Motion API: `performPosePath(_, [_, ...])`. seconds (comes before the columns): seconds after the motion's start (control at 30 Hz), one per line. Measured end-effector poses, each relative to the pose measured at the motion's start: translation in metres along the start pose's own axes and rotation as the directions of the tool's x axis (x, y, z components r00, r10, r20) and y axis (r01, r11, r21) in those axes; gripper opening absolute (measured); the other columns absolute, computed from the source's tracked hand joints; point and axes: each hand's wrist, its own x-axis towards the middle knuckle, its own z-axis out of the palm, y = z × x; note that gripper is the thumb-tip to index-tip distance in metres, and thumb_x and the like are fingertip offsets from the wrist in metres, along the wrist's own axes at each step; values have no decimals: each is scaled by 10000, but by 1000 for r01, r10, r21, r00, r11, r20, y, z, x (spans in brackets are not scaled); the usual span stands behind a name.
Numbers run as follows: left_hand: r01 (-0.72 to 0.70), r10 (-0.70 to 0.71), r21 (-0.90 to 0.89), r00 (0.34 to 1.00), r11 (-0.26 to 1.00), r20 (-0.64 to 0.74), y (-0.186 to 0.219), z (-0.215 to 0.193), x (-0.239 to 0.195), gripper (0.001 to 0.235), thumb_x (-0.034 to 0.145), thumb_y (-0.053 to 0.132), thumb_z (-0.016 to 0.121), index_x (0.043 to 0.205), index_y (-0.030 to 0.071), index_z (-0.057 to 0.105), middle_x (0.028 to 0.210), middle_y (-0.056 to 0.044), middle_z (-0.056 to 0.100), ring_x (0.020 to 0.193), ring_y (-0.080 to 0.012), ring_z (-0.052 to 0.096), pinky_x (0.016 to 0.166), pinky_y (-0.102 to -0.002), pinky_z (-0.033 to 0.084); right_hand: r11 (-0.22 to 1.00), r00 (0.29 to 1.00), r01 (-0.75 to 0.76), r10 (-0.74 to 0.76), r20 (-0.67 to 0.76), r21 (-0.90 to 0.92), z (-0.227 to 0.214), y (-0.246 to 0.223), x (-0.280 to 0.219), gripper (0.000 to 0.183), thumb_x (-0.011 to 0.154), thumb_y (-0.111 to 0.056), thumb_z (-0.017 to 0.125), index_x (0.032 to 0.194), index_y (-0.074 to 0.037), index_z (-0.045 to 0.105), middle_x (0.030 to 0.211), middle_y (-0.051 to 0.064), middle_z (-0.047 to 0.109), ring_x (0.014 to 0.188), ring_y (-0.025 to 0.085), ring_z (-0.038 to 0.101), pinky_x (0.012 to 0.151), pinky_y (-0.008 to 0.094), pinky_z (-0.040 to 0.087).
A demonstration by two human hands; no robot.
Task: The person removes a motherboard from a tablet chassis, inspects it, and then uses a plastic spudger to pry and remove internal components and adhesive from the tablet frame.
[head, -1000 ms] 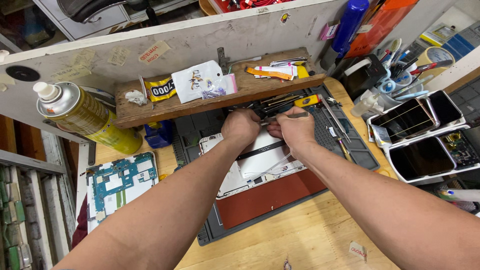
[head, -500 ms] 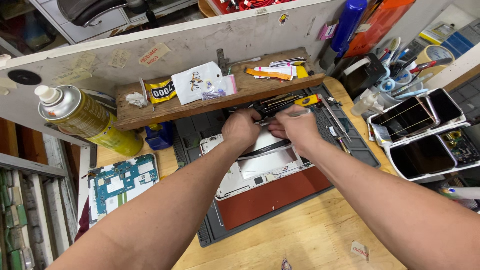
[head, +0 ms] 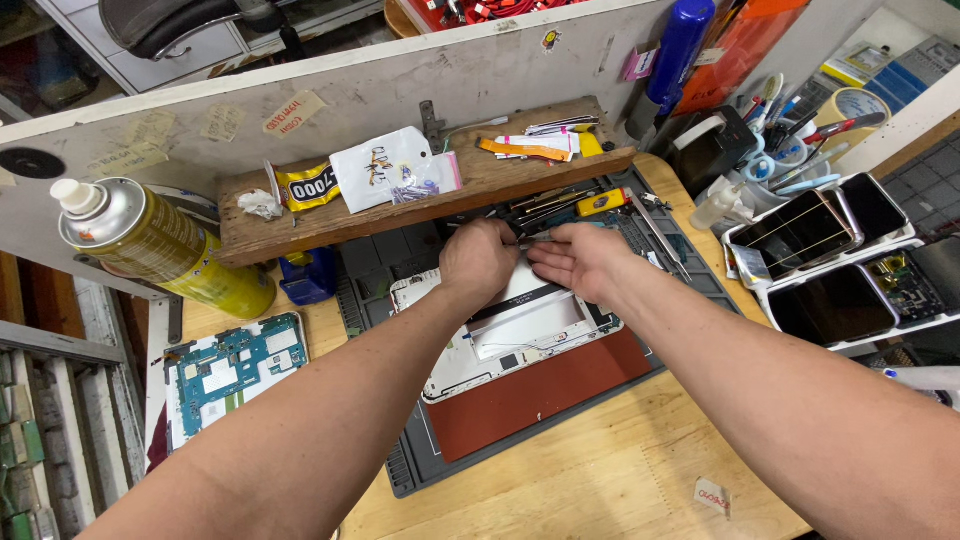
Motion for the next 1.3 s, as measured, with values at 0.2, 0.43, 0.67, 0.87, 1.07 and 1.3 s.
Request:
performPosePath(0.2, [-35, 34, -11, 998, 999, -45, 4, 1, -1, 195, 837, 227, 709, 1006, 182, 794, 1018, -90, 769, 973, -291, 722, 865, -431, 566, 999, 999, -38, 38, 36, -2, -2, -4, -2, 244, 1013, -118, 489, 1199, 26, 556, 1217, 194, 661, 1175, 330, 670, 1065, 515, 539])
performPosePath(0.43, [-32, 29, -29, 996, 999, -82, -6, 9, 0, 178, 899, 208, 643, 996, 160, 784, 989, -124, 761, 951, -326, 713, 844, -454, 560, 999, 999, -12, 11, 39, 36, -2, -1, -6, 261, 1010, -143, 486, 1226, -7, 540, 1250, 171, 666, 1215, 297, 657, 1078, 493, 524])
performPosePath(0.67, [206, -245, -567, 969, 797, 9, -4, -7, 0, 189, 912, 163, 665, 1042, 71, 764, 821, -133, 768, 704, -259, 755, 654, -387, 587, 996, 996, 32, -38, 77, 79, 0, 1, -15, 289, 1011, -185, 518, 1224, 9, 550, 1245, 170, 669, 1191, 294, 666, 1063, 474, 534])
performPosePath(0.87, [307, -303, -717, 943, 626, 139, -33, -52, -38, 216, 953, 111, 651, 1128, 10, 725, 907, -94, 759, 646, -137, 663, 539, -287, 564, 993, 987, 113, -115, 113, 22, -4, -10, -49, 248, 1005, -191, 577, 1163, -2, 548, 1192, 167, 673, 1103, 264, 682, 964, 400, 575])
performPosePath(1.07, [378, -371, -757, 908, 532, 193, -78, -76, -84, 215, 959, 91, 640, 1125, -30, 705, 893, -108, 724, 638, -136, 641, 535, -288, 534, 993, 994, 103, -100, 49, -60, -29, 8, -96, 206, 1002, -203, 579, 1116, -33, 556, 1127, 131, 695, 1010, 214, 677, 871, 371, 571])
performPosePath(1.3, [372, -342, -718, 919, 588, 195, -79, -74, -112, 246, 968, 124, 637, 1149, -21, 718, 886, -96, 732, 666, -123, 647, 564, -285, 562, 995, 997, 66, -63, 34, -78, -29, 35, -121, 178, 1009, -193, 568, 1086, -33, 576, 1084, 125, 701, 980, 195, 678, 853, 342, 585])
